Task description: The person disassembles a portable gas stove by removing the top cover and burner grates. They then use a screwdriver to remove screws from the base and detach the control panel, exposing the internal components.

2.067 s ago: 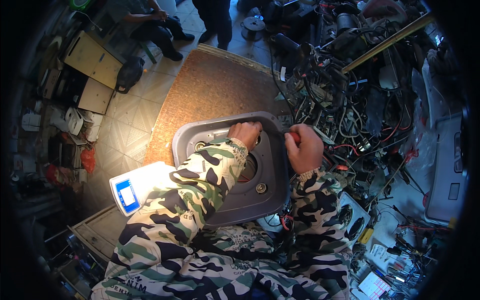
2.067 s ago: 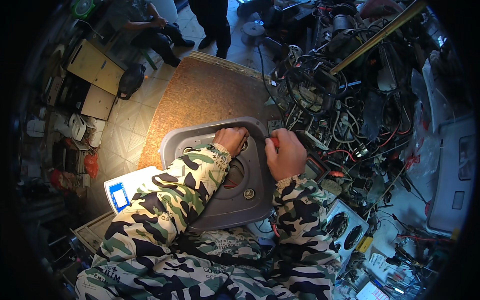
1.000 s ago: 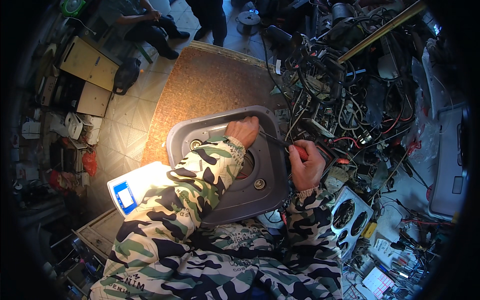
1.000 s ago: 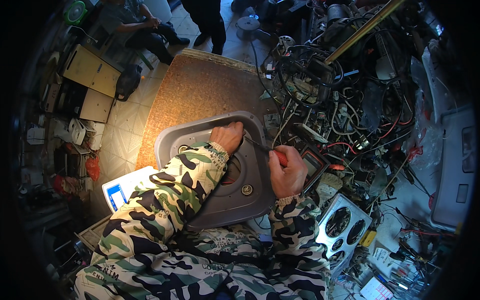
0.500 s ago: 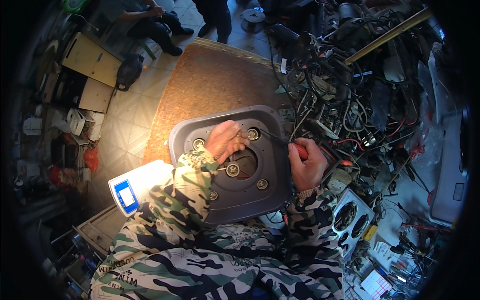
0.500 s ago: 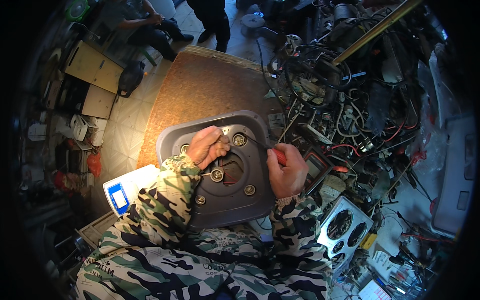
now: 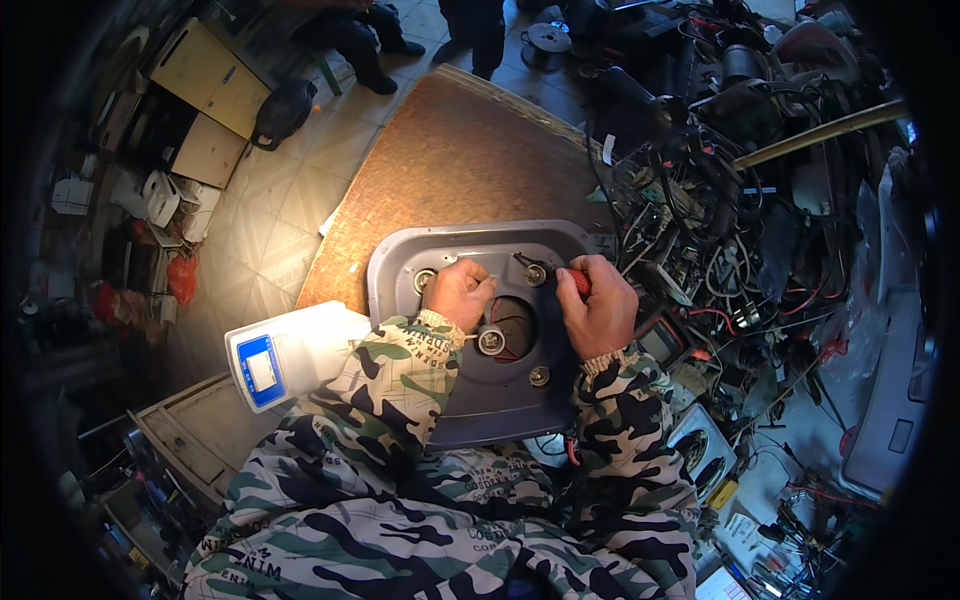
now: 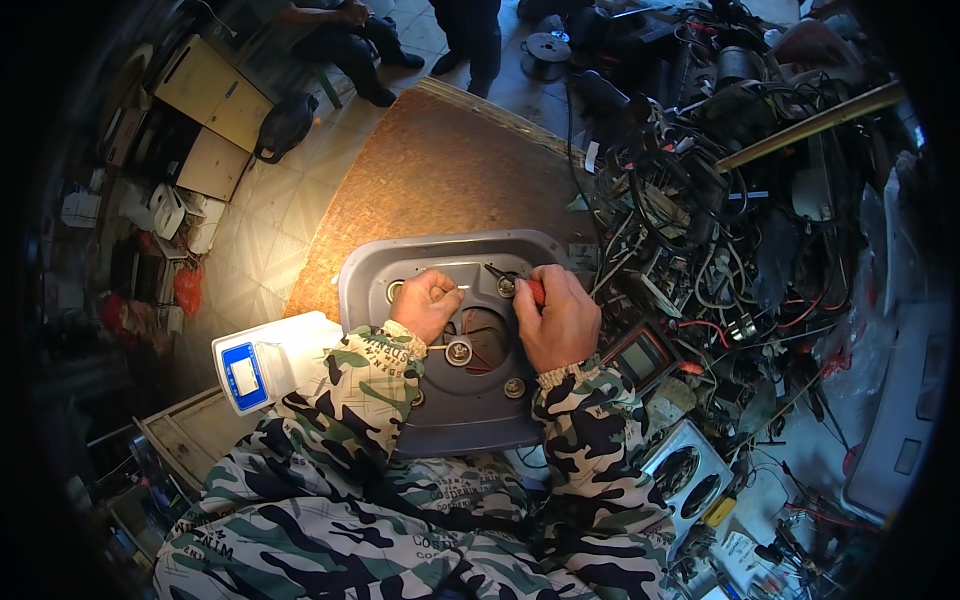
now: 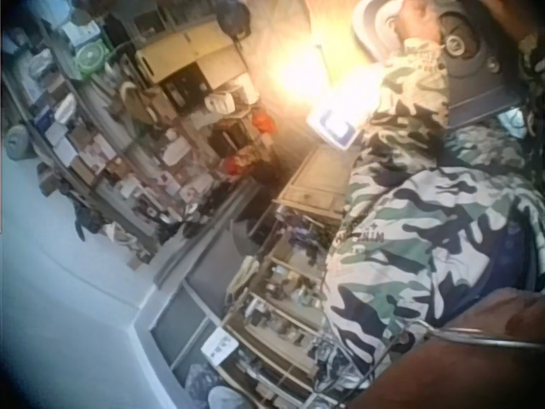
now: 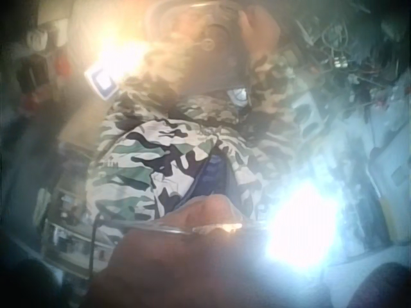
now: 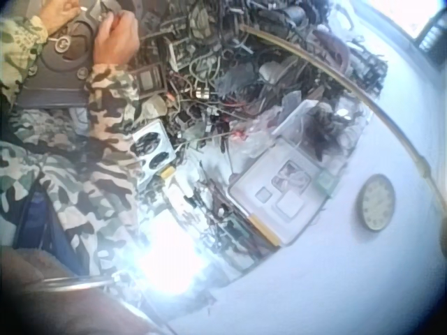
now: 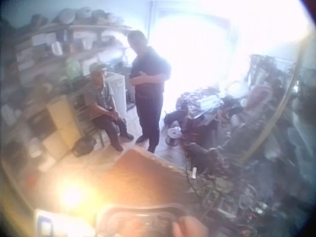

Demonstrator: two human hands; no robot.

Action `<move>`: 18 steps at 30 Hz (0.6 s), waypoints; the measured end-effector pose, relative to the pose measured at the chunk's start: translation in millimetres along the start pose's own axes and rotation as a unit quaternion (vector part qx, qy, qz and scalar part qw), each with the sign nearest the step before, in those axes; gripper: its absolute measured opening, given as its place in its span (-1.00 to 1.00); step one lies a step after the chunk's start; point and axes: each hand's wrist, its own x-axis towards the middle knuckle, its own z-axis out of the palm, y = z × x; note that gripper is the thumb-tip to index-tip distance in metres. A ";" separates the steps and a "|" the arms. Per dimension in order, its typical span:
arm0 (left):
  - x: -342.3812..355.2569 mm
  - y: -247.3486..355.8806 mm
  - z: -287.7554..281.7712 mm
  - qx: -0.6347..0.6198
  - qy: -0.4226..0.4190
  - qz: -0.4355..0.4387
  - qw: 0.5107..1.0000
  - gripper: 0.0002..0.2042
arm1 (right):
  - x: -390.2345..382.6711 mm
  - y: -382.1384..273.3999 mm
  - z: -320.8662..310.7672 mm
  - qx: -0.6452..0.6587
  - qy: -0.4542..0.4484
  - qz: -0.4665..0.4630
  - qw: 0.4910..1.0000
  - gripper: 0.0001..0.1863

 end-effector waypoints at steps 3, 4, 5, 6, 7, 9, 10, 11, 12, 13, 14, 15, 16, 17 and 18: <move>-1.2 0.3 -2.6 -0.001 0.007 -0.004 1.000 -0.76 | 2.1 0.9 4.6 -0.010 0.000 -0.011 1.000 -0.82; -2.6 2.6 -3.9 0.001 0.006 -0.002 1.000 -0.77 | 2.6 2.2 5.2 -0.009 -0.001 -0.010 1.000 -0.81; -2.1 2.0 -3.9 0.001 0.008 0.002 1.000 -0.77 | 3.2 3.4 5.6 -0.008 -0.002 -0.008 1.000 -0.81; -1.7 1.1 -3.7 0.002 0.008 0.006 1.000 -0.78 | 3.4 3.9 5.9 -0.007 -0.002 -0.006 1.000 -0.81; -1.5 0.5 -3.6 0.003 0.009 0.009 1.000 -0.78 | 3.5 3.3 6.1 -0.011 -0.006 -0.018 1.000 -0.82; -1.5 1.0 -3.6 0.004 0.009 0.008 1.000 -0.79 | 4.4 0.2 5.0 -0.019 -0.012 -0.043 0.999 -0.84; -1.6 1.4 -3.9 0.005 0.010 0.007 1.000 -0.79 | 5.2 -3.0 3.8 -0.026 -0.032 -0.067 0.997 -0.85; -1.7 0.5 -4.1 0.000 0.012 0.004 1.000 -0.79 | 6.1 -7.8 2.6 -0.033 -0.052 -0.092 0.994 -0.85; -1.6 -1.1 -3.7 -0.003 0.014 0.003 1.000 -0.80 | 6.6 -12.3 1.7 -0.040 -0.072 -0.117 0.990 -0.84; -1.7 -2.7 -4.1 -0.007 0.018 0.000 1.000 -0.80 | 8.2 -17.4 2.2 -0.038 -0.085 -0.132 0.987 -0.83; -2.0 -4.5 -5.4 -0.007 0.022 0.001 1.000 -0.80 | 11.0 -23.1 4.0 -0.035 -0.099 -0.149 0.983 -0.81; -1.5 -3.1 -2.9 -0.008 0.018 0.004 1.000 -0.80 | 12.7 -25.7 1.7 -0.039 -0.110 -0.161 0.980 -0.79; -1.2 -2.0 -0.8 -0.009 0.016 0.008 1.000 -0.80 | 13.5 -26.7 -0.1 -0.048 -0.118 -0.153 0.980 -0.77; -1.0 -1.2 1.5 -0.004 0.018 0.017 1.000 -0.80 | 14.8 -28.3 -2.0 -0.048 -0.119 -0.152 0.980 -0.78; -1.6 -1.2 1.9 0.002 0.026 0.024 0.999 -0.81 | 16.5 -30.3 -1.2 -0.045 -0.123 -0.154 0.979 -0.79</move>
